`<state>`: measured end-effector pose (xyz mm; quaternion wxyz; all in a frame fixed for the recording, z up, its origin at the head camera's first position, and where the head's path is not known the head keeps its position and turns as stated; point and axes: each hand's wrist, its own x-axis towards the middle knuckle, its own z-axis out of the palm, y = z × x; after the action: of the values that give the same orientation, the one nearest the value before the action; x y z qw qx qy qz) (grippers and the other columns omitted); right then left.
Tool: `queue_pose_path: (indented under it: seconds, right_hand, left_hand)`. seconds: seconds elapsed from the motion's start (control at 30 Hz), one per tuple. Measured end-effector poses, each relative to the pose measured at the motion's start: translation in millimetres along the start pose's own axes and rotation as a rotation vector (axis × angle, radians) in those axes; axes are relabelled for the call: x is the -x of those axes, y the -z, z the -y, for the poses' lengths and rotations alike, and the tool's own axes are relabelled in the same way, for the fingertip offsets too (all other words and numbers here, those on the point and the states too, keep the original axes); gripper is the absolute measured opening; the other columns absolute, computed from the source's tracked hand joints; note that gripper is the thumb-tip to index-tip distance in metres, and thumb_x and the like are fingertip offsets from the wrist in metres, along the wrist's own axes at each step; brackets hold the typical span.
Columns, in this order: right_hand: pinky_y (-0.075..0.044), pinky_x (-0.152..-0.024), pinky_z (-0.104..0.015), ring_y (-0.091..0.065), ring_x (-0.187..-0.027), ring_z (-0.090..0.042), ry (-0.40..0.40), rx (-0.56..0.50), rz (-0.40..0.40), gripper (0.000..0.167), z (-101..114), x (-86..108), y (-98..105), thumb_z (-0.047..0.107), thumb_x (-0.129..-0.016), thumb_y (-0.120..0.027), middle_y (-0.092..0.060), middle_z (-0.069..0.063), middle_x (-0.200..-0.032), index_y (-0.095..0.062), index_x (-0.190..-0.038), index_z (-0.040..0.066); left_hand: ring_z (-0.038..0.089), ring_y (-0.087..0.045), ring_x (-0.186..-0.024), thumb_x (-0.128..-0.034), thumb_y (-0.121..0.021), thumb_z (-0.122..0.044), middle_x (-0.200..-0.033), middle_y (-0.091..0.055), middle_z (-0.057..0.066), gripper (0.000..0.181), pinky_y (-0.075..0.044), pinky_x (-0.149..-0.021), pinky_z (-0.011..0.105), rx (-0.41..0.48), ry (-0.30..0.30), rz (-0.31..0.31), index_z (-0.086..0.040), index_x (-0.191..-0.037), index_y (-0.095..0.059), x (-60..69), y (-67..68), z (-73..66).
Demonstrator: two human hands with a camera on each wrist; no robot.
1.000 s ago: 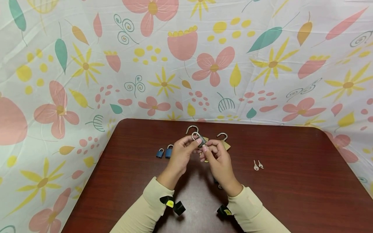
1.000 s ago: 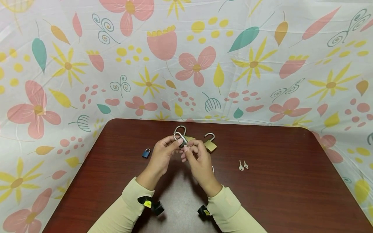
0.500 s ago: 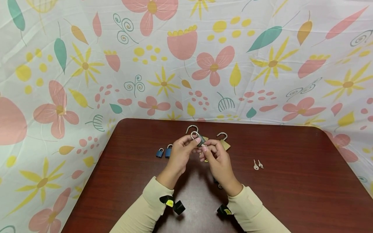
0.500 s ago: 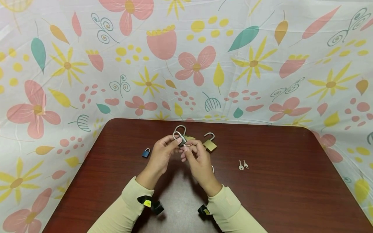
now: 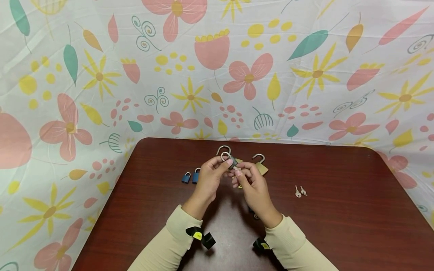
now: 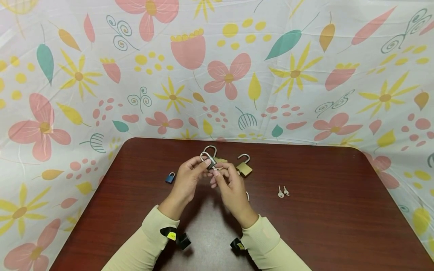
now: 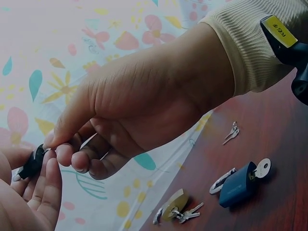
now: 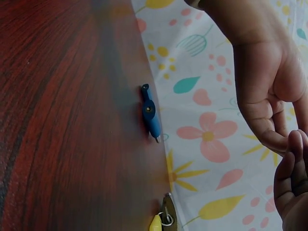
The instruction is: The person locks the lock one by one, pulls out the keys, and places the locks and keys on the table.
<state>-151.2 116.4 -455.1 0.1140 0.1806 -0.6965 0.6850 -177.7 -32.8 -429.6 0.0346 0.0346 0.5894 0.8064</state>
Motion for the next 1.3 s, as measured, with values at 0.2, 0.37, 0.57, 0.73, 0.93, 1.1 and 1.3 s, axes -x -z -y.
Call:
queue_pose_path:
  seconds: [0.2,0.37,0.57,0.73,0.93,1.1,1.3]
  right_hand:
    - [-0.059,-0.066,-0.028,-0.066,-0.073,-0.021,0.002,0.015,0.006,0.023,1.2,0.1,0.7,0.008,-0.105,-0.052,-0.064,-0.018,-0.082,-0.054,-0.126,-0.003]
    - [-0.059,-0.067,-0.028,-0.065,-0.073,-0.012,0.007,0.036,0.015,0.025,0.3,-0.3,2.5,0.006,-0.105,-0.051,-0.063,-0.019,-0.081,-0.054,-0.129,-0.003]
    - [-0.060,-0.067,-0.028,-0.066,-0.073,-0.017,-0.003,0.056,0.033,0.027,0.5,-1.1,3.9,0.008,-0.106,-0.051,-0.064,-0.020,-0.081,-0.056,-0.131,-0.001]
    - [-0.060,-0.068,-0.028,-0.066,-0.071,-0.013,0.006,0.086,0.045,0.028,2.6,-2.0,4.1,0.008,-0.106,-0.051,-0.065,-0.018,-0.079,-0.058,-0.132,0.001]
    - [-0.061,-0.069,-0.033,-0.069,-0.071,-0.016,-0.004,0.079,0.095,0.026,4.6,-4.5,4.9,0.009,-0.106,-0.052,-0.069,-0.020,-0.081,-0.060,-0.128,0.001]
    - [-0.062,-0.072,-0.034,-0.072,-0.072,-0.017,-0.027,0.107,0.123,0.021,6.8,-6.9,9.5,0.013,-0.107,-0.050,-0.073,-0.021,-0.088,-0.059,-0.121,-0.001]
    - [-0.061,-0.074,-0.037,-0.073,-0.075,-0.026,-0.062,0.120,0.106,0.017,10.8,-6.3,23.8,0.014,-0.107,-0.051,-0.075,-0.022,-0.097,-0.056,-0.113,-0.001]
  left_hand:
    - [0.011,-0.069,-0.070,-0.0963,-0.069,-0.015,-0.079,-0.070,-0.001,0.022,-0.059,-0.073,0.028,0.016,0.000,-0.004,0.003,-0.108,-0.067,-1.9,0.5,1.5]
    - [0.011,-0.070,-0.071,-0.0961,-0.069,-0.014,-0.078,-0.070,0.000,0.022,-0.059,-0.074,0.029,0.032,0.000,-0.006,0.004,-0.108,-0.066,-3.3,-0.3,1.2]
    - [0.011,-0.070,-0.073,-0.0961,-0.069,-0.014,-0.081,-0.071,0.000,0.023,-0.059,-0.073,0.028,0.042,-0.005,-0.017,0.005,-0.109,-0.065,-4.8,-0.7,-0.7]
    - [0.012,-0.069,-0.075,-0.0958,-0.070,-0.015,-0.084,-0.068,0.000,0.022,-0.058,-0.074,0.027,0.037,-0.009,-0.026,0.002,-0.109,-0.065,-5.4,0.3,-2.8]
    - [0.011,-0.067,-0.077,-0.0949,-0.070,-0.011,-0.088,-0.068,-0.001,0.015,-0.056,-0.073,0.024,0.041,-0.030,-0.057,-0.003,-0.107,-0.067,-5.6,2.7,-6.2]
    - [0.013,-0.068,-0.080,-0.0950,-0.069,-0.010,-0.092,-0.069,-0.002,0.018,-0.055,-0.074,0.025,0.031,-0.036,-0.099,-0.002,-0.111,-0.068,-5.7,8.0,-10.2]
    - [0.013,-0.066,-0.082,-0.0968,-0.066,-0.009,-0.098,-0.067,-0.001,0.027,-0.055,-0.073,0.022,0.003,-0.009,-0.126,0.003,-0.122,-0.066,-5.7,22.2,-14.2]
